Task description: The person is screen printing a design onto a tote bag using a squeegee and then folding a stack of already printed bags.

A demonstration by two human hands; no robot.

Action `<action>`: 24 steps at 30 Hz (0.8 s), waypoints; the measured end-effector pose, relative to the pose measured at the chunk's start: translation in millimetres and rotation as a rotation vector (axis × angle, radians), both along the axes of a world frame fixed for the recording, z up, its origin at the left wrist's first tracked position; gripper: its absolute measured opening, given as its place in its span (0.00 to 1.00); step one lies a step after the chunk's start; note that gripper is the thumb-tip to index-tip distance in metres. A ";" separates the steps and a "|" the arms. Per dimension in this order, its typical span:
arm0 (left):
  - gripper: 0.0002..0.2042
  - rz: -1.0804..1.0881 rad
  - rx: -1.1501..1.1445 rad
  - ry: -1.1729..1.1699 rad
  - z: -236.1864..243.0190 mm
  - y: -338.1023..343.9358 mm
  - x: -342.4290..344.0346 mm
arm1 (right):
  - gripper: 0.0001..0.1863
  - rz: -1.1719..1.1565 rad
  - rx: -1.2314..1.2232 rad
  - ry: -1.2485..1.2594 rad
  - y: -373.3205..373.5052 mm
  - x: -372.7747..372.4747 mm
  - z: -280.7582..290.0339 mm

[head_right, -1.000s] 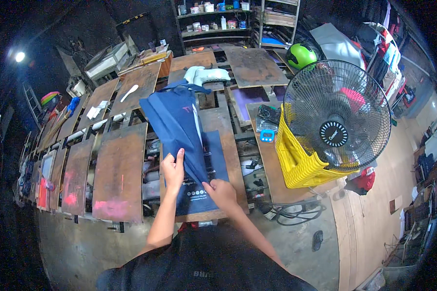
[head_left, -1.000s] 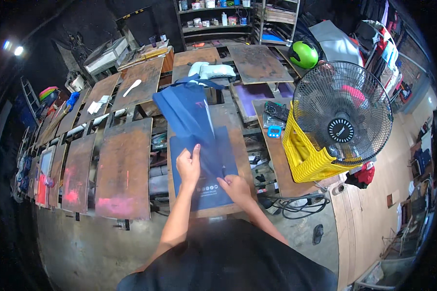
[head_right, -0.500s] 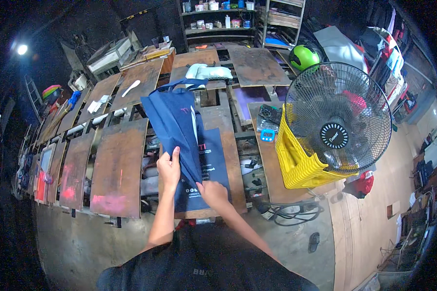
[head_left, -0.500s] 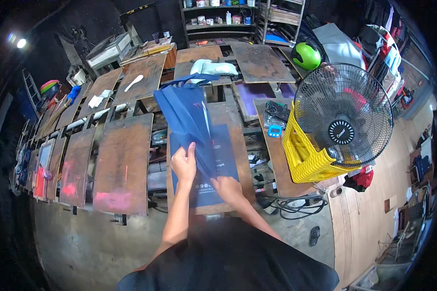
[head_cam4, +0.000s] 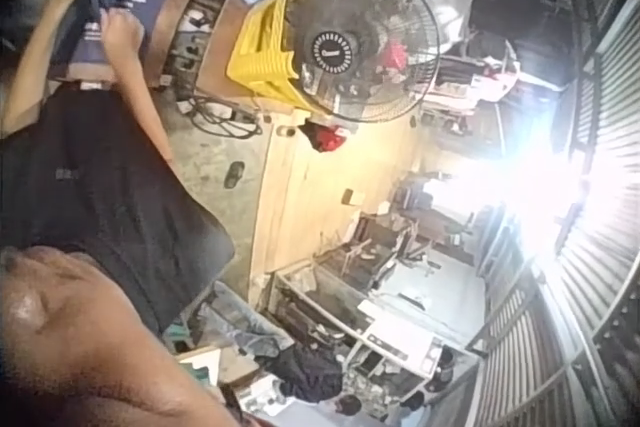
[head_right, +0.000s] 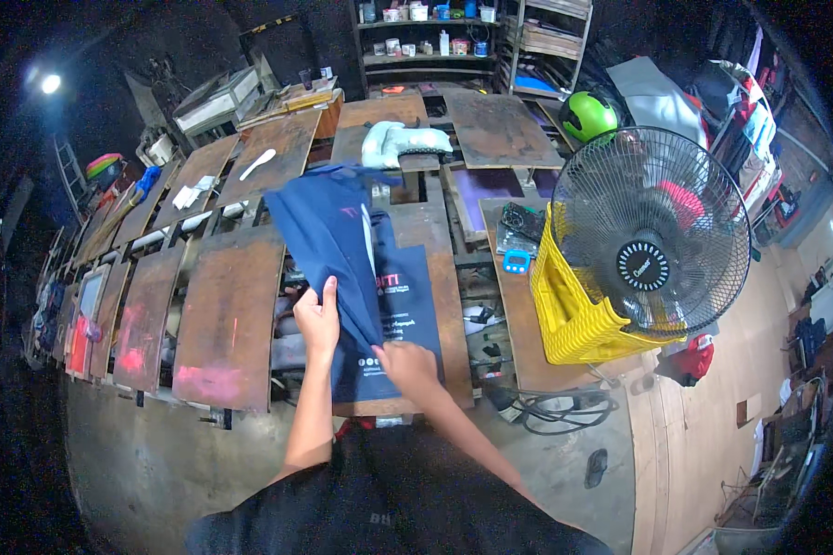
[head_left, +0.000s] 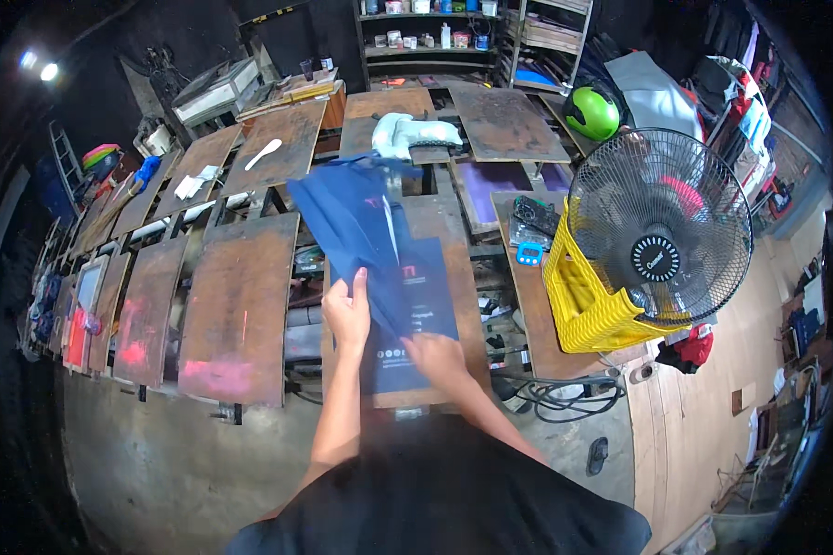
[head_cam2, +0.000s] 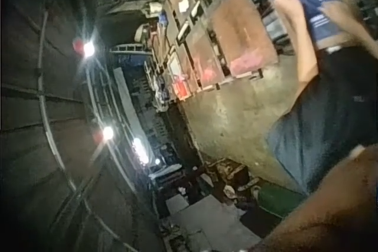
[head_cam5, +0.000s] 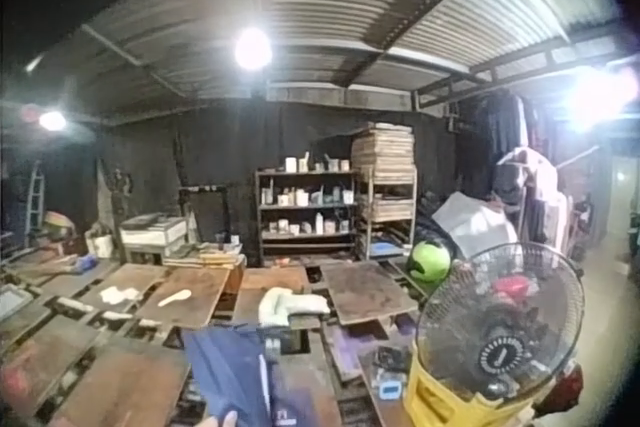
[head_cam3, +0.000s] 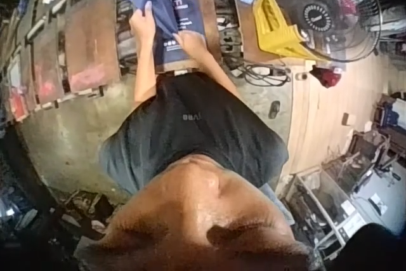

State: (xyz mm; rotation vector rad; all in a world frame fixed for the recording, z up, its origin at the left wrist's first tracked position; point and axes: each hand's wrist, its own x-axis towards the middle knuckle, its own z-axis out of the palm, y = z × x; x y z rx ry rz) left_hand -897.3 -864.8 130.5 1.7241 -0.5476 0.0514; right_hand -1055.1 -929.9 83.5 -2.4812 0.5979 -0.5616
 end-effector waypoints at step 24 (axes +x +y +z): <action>0.13 -0.434 0.088 -0.378 61.0 34.8 -70.0 | 0.07 -0.212 0.152 -0.809 -33.5 12.4 83.4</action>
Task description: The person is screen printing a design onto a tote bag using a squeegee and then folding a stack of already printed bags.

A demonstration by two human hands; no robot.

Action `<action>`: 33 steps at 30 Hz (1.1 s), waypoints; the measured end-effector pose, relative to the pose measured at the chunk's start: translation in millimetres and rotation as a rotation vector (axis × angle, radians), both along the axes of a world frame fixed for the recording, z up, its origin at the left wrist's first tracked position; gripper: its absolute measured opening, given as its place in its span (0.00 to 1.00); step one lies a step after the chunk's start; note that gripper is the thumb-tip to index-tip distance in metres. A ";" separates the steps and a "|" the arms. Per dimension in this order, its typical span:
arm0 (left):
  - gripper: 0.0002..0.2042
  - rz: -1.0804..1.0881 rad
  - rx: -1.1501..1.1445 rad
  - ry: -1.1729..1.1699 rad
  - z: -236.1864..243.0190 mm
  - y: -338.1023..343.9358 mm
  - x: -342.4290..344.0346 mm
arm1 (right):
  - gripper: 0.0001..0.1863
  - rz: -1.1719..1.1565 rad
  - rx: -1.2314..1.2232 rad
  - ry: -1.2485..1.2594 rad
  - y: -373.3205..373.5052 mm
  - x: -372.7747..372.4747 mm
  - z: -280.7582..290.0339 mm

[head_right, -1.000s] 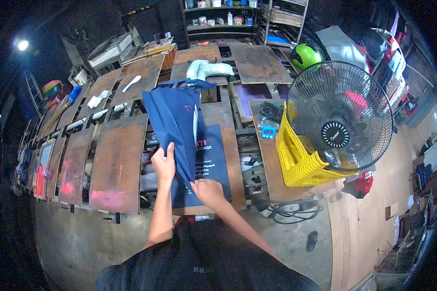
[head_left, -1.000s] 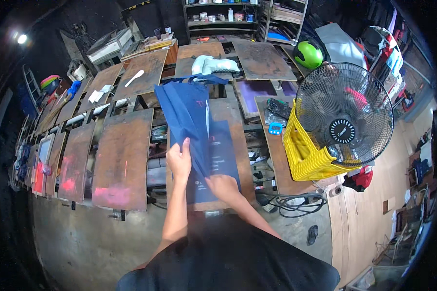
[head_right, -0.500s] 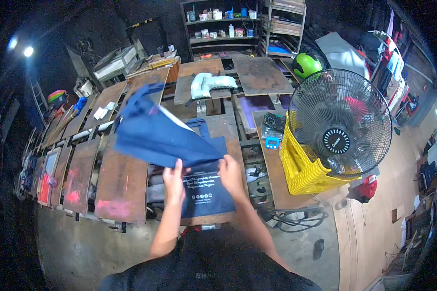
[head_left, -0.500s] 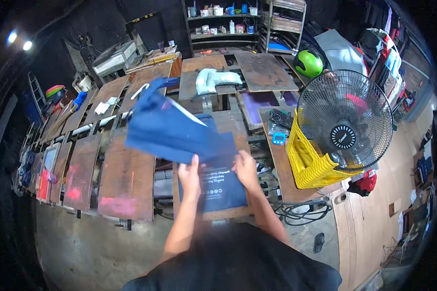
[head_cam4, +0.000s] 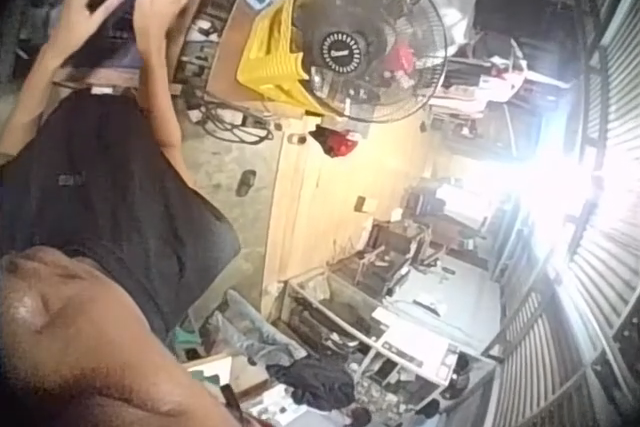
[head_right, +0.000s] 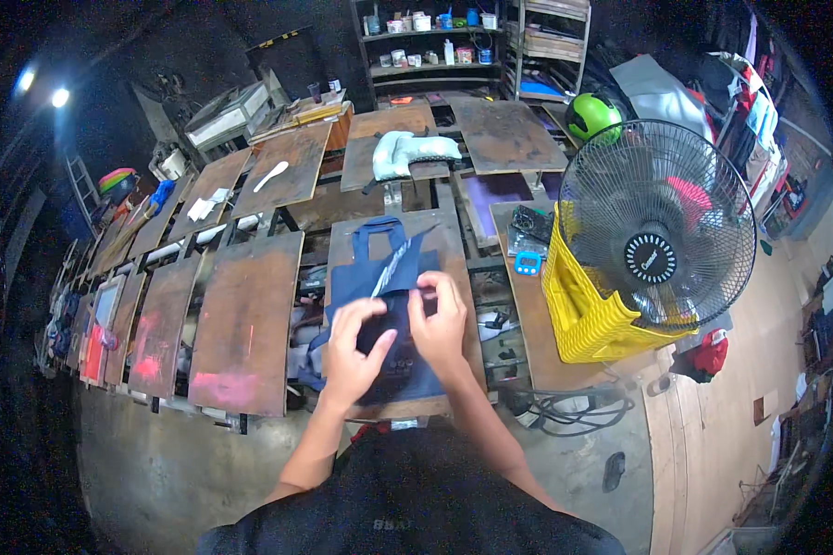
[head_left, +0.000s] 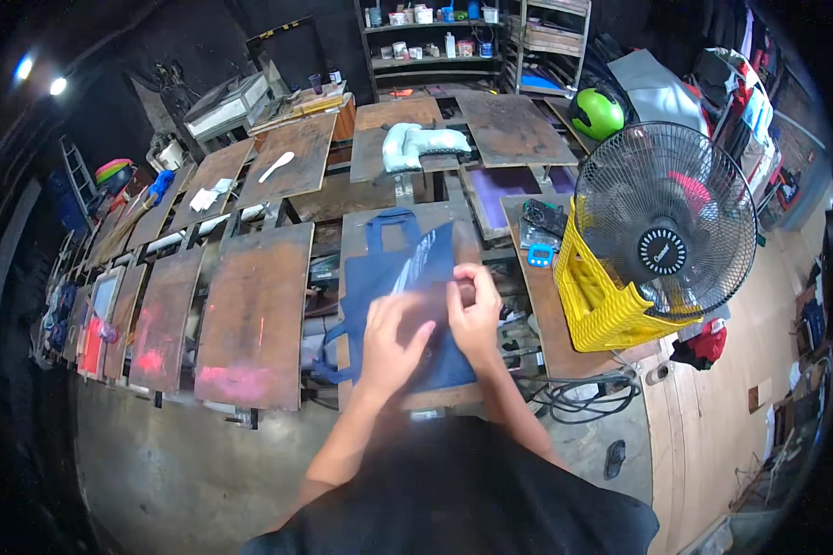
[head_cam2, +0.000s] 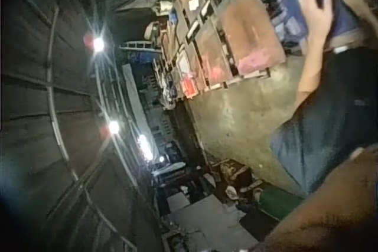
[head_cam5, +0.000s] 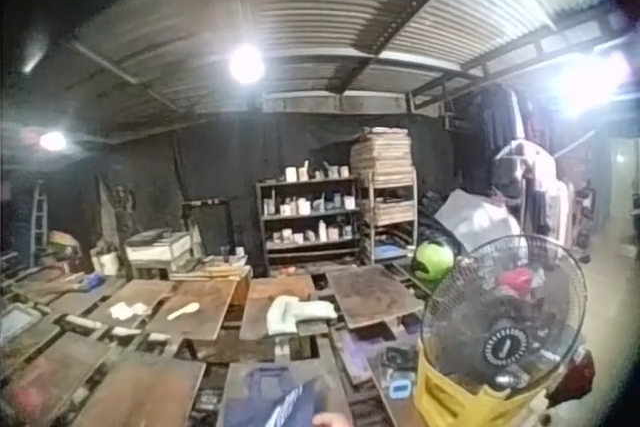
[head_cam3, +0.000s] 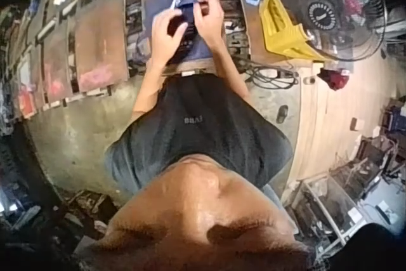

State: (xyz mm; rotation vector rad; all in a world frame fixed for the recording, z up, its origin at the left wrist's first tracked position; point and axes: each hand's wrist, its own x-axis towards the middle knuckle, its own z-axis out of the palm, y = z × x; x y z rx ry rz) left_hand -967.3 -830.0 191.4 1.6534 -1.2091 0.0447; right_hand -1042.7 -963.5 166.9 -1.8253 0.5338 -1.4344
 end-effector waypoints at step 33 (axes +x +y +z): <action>0.30 -0.138 0.544 -0.256 -204.7 -63.9 -30.4 | 0.05 -0.284 0.594 -0.040 -59.7 -93.0 -160.3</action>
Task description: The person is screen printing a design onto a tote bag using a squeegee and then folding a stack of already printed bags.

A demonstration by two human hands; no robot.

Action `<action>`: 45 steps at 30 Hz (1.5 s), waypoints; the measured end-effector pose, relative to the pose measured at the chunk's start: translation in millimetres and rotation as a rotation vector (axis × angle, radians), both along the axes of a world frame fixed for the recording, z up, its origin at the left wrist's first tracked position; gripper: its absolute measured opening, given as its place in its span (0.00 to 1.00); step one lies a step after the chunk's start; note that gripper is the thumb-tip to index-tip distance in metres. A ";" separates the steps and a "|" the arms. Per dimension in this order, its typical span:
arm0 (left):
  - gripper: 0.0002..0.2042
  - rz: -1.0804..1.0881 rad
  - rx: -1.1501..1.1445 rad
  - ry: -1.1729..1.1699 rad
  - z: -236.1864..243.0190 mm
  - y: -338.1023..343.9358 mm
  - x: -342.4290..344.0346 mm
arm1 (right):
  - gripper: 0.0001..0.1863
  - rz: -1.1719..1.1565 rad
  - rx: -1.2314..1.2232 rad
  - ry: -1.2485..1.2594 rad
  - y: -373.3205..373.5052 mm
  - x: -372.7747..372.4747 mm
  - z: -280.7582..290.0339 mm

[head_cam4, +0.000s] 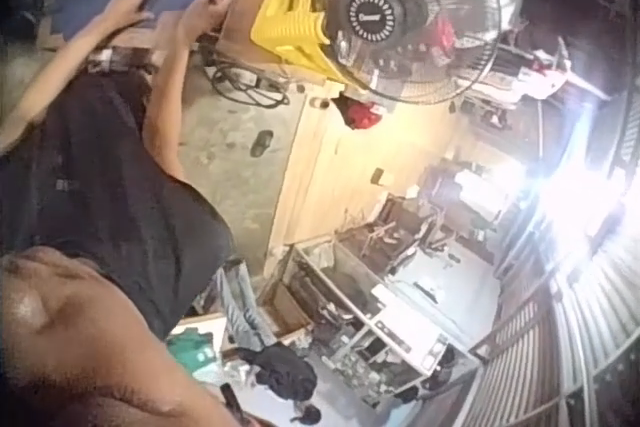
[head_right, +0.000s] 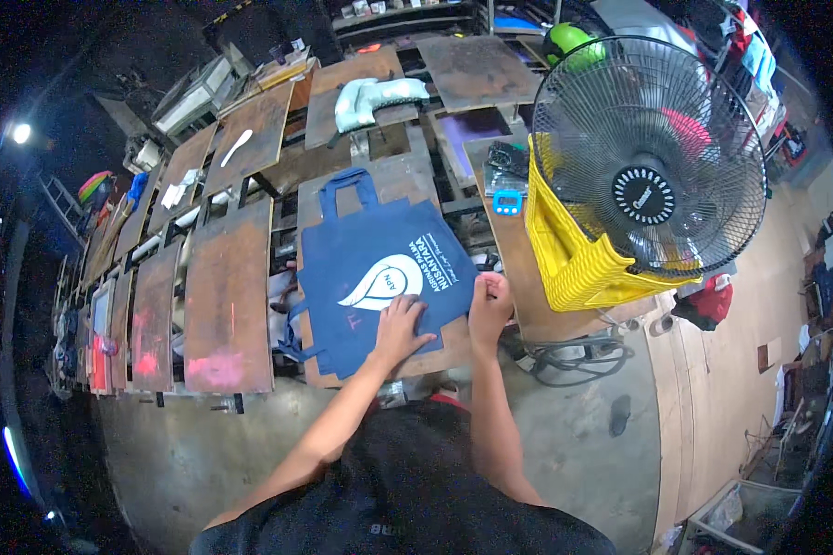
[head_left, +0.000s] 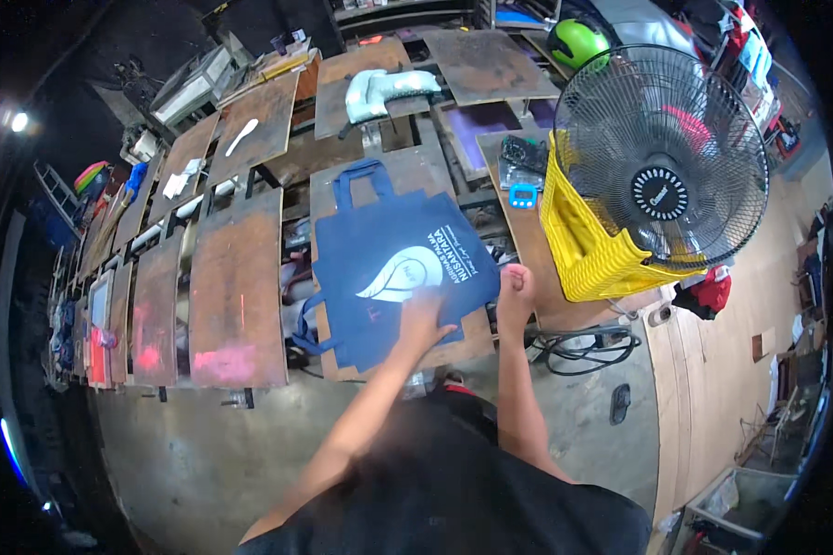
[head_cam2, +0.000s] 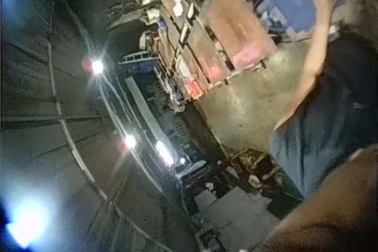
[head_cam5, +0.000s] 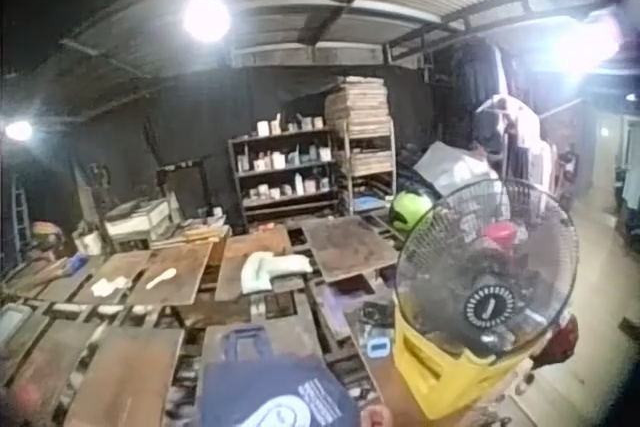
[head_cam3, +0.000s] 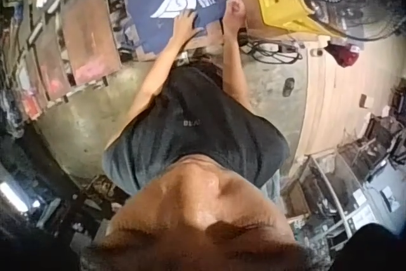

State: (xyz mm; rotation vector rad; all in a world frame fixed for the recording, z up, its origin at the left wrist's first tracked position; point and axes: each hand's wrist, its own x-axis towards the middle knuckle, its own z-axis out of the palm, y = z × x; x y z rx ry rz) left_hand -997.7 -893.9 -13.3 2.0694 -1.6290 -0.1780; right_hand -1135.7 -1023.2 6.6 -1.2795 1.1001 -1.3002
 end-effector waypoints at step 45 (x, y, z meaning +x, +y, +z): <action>0.17 0.094 -0.698 0.480 217.3 284.8 186.9 | 0.07 0.911 -0.433 -0.090 292.2 212.1 179.5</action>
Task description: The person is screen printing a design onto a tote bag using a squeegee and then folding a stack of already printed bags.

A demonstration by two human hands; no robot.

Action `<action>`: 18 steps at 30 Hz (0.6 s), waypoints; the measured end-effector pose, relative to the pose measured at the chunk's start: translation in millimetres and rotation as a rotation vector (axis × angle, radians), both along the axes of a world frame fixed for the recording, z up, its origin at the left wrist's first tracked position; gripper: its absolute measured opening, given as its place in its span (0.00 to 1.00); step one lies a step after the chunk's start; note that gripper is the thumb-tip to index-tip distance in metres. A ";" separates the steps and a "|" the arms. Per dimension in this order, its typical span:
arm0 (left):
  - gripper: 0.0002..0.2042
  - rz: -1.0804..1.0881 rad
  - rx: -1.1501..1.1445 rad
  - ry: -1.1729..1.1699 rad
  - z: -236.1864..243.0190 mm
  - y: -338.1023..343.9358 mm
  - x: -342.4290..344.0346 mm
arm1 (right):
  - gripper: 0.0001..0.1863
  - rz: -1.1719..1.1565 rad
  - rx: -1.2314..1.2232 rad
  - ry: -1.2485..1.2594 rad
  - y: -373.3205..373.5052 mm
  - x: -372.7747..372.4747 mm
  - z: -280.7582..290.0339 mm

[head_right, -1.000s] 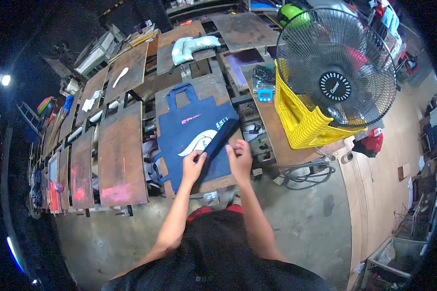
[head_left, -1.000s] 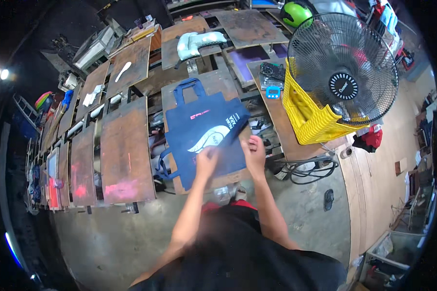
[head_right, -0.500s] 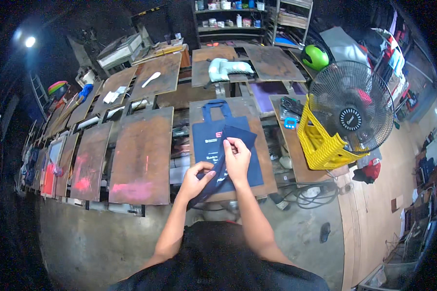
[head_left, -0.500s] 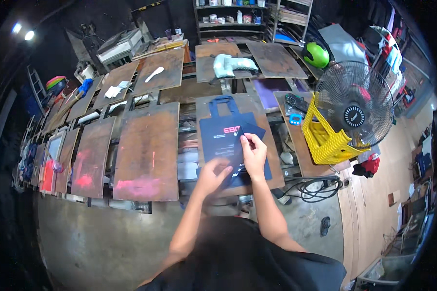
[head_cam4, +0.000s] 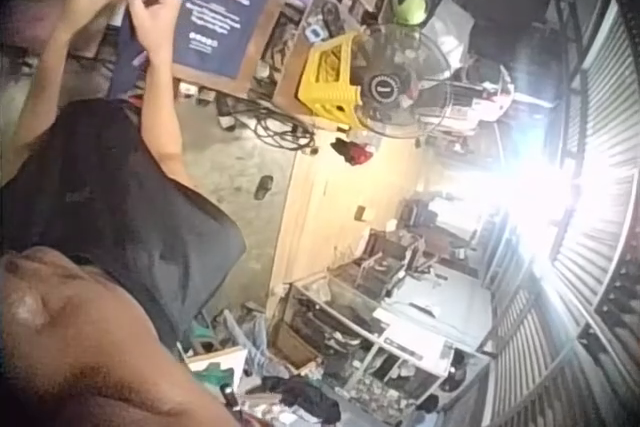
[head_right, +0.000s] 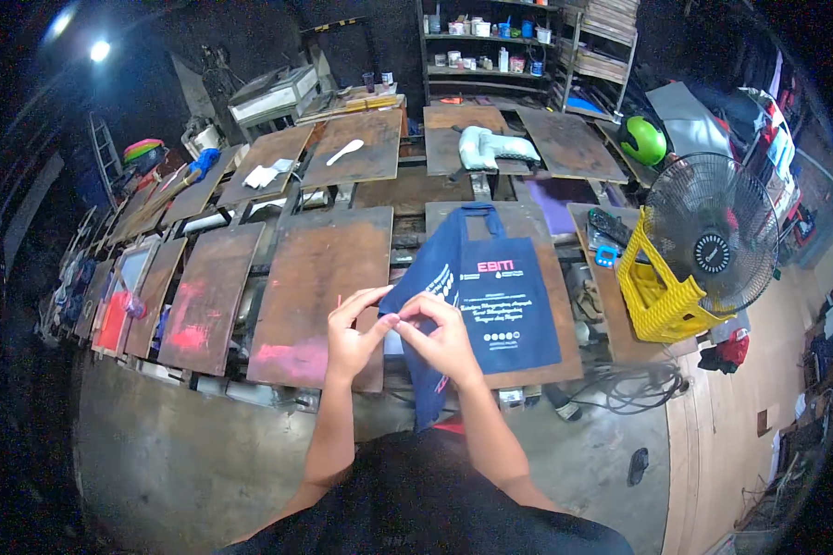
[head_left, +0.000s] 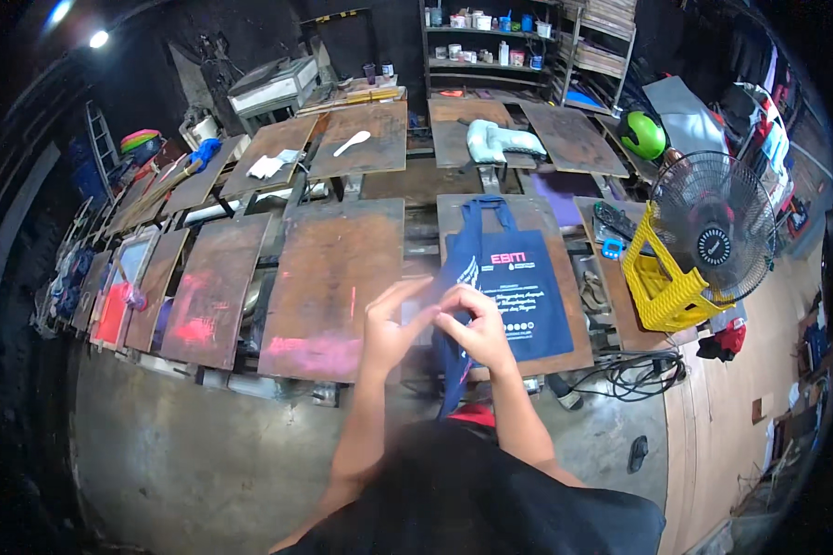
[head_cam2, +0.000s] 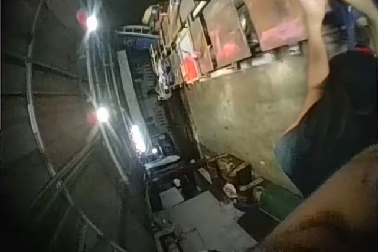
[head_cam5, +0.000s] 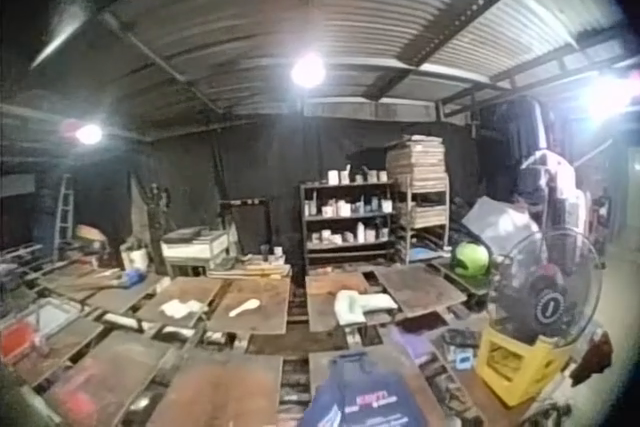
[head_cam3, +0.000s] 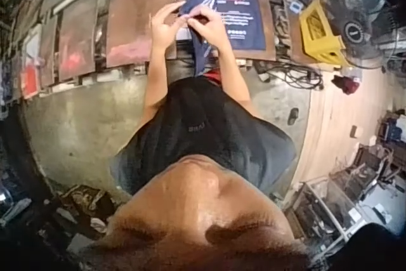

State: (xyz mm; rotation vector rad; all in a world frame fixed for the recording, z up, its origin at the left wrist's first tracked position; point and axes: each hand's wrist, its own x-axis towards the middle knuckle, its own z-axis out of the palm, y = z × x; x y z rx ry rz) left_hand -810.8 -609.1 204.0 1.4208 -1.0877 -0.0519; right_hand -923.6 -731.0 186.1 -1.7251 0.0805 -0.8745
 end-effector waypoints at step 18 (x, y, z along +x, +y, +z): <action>0.10 0.266 -0.049 -0.252 0.2 -11.8 -31.5 | 0.11 -0.394 -0.370 -0.141 9.2 -10.6 23.7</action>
